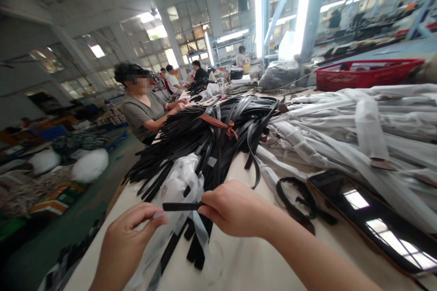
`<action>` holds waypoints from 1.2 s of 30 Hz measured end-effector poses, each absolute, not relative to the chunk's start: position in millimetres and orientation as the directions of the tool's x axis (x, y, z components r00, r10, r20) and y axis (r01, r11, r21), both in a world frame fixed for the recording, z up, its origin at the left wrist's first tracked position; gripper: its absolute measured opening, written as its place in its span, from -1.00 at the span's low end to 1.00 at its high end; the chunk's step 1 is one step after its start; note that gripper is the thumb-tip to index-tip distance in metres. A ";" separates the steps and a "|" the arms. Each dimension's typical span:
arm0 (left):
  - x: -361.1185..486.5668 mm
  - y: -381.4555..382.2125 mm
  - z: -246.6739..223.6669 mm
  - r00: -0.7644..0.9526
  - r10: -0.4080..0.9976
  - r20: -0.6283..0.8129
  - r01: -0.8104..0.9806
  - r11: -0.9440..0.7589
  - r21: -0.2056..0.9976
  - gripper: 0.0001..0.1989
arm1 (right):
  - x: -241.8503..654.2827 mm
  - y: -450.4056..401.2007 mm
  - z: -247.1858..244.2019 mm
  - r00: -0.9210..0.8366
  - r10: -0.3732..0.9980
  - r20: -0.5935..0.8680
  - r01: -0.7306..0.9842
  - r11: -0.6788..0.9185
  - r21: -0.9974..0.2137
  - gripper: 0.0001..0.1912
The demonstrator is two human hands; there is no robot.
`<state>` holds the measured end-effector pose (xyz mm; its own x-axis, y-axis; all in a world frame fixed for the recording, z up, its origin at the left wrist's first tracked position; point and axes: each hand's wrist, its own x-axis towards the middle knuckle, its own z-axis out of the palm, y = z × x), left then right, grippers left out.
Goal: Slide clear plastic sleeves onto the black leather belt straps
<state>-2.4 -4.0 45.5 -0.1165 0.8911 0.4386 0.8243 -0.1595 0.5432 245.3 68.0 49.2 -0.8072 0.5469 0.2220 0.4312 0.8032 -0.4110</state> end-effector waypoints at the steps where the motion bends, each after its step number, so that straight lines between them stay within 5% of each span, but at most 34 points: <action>1: -1.8 -3.7 45.8 -0.098 0.890 0.445 0.829 -0.174 0.531 -0.86 | 245.5 68.5 48.4 -0.807 0.547 0.221 0.434 0.804 -0.406 -0.72; 15: -0.1 -3.5 42.9 0.069 0.840 0.539 0.870 -0.315 0.380 -0.85 | 244.6 69.6 44.9 -0.824 0.522 0.221 0.427 0.828 -0.362 -0.73; 26: 8.3 -0.7 49.2 0.249 0.952 0.180 0.844 -0.304 0.441 -0.85 | 235.9 63.4 42.6 -0.842 0.530 0.101 0.490 0.830 -0.267 -0.73; 30: 23.0 -1.7 40.3 0.398 0.910 0.114 0.853 -0.413 0.320 -0.84 | 223.1 53.9 36.2 -0.854 0.516 0.064 0.488 0.839 -0.240 -0.74; 36: -14.2 -7.4 27.7 0.448 0.848 0.284 0.877 -0.479 0.047 -0.79 | 231.1 64.4 37.3 -0.834 0.552 0.032 0.531 0.816 -0.230 -0.78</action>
